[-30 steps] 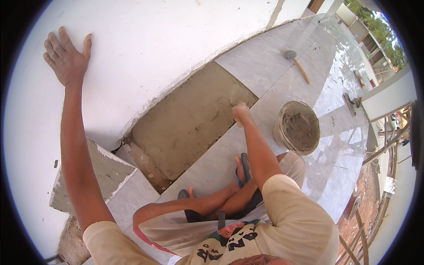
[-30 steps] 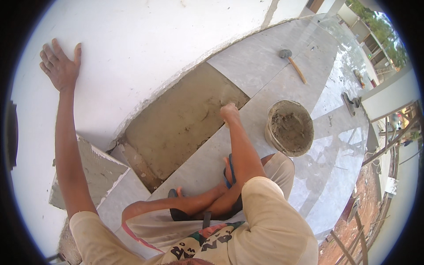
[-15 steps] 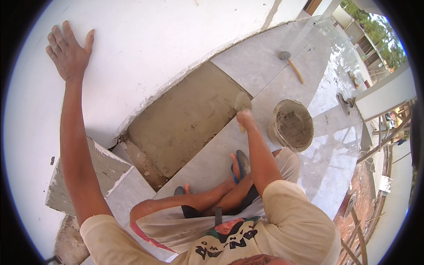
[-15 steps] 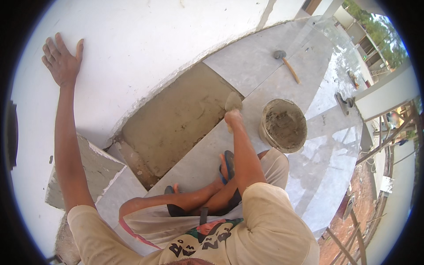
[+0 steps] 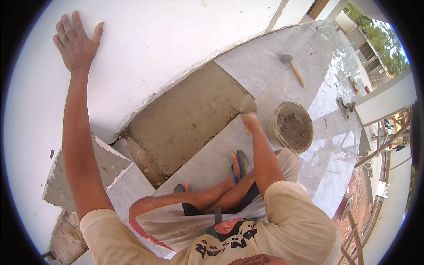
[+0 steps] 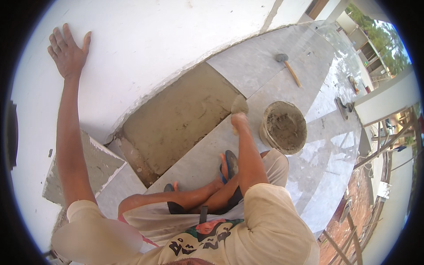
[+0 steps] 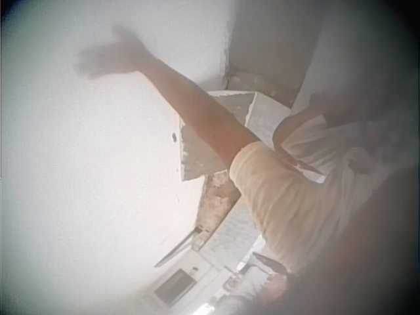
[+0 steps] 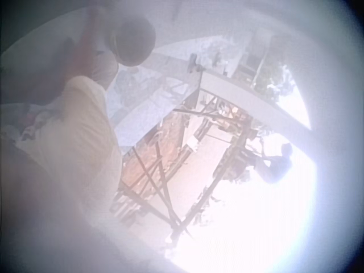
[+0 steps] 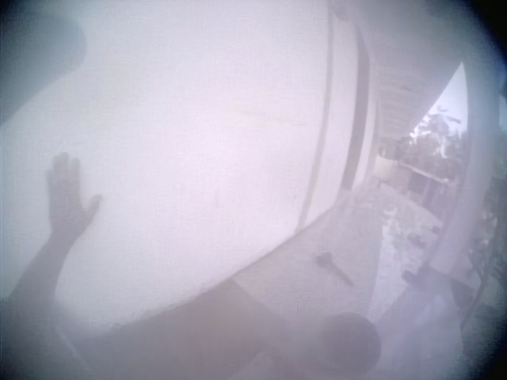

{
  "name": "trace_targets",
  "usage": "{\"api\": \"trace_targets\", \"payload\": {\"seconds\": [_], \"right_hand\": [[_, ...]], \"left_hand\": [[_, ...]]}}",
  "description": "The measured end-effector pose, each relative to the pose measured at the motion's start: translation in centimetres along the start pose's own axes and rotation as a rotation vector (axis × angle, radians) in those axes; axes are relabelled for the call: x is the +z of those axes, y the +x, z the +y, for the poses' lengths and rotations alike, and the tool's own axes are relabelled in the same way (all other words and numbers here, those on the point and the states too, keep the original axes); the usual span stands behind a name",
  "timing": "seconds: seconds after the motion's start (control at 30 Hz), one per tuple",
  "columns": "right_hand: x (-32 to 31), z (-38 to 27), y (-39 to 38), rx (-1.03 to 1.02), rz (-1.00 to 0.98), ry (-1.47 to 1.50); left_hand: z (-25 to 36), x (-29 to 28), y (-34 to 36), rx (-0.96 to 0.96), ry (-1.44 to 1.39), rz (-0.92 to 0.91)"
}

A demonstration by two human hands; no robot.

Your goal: The person spreads cement on the floor using a trowel, places a large tile onto the wet cement, and then uses a rubber mallet to tap the tile into place and level it.

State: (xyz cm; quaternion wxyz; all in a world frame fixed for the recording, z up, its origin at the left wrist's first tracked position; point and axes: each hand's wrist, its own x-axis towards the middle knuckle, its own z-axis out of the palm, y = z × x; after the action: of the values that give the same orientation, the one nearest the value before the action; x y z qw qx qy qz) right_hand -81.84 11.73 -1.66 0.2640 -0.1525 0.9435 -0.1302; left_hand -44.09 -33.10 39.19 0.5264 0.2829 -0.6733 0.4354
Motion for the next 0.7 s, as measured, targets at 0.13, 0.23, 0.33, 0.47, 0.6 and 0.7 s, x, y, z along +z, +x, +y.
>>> {"api": "trace_targets", "payload": {"seconds": [0.13,0.23,0.33,0.47,0.6,0.7], "right_hand": [[-1.8,2.5,1.7,-0.199,-0.111,-0.091],[-0.6,-4.5,-5.8,0.204,-0.152,0.840],[0.6,-3.0,-5.1,0.056,-0.124,1.091],[0.8,-4.3,-4.8,0.103,-0.031,1.255],[1.6,-8.1,-5.1,0.232,-0.014,1.571],[2.0,-9.9,-3.9,0.224,-0.028,1.658]], "left_hand": [[0.6,0.1,0.0,0.004,0.083,-0.009],[-1.5,-0.5,-0.1,0.115,0.208,-0.014],[-0.8,-0.5,-0.1,0.093,0.218,-0.033],[-0.3,-0.4,-0.1,0.074,0.193,-0.046],[-1.0,-0.3,0.0,0.104,0.201,-0.022],[-0.9,0.1,-0.1,0.105,0.175,0.003]]}}
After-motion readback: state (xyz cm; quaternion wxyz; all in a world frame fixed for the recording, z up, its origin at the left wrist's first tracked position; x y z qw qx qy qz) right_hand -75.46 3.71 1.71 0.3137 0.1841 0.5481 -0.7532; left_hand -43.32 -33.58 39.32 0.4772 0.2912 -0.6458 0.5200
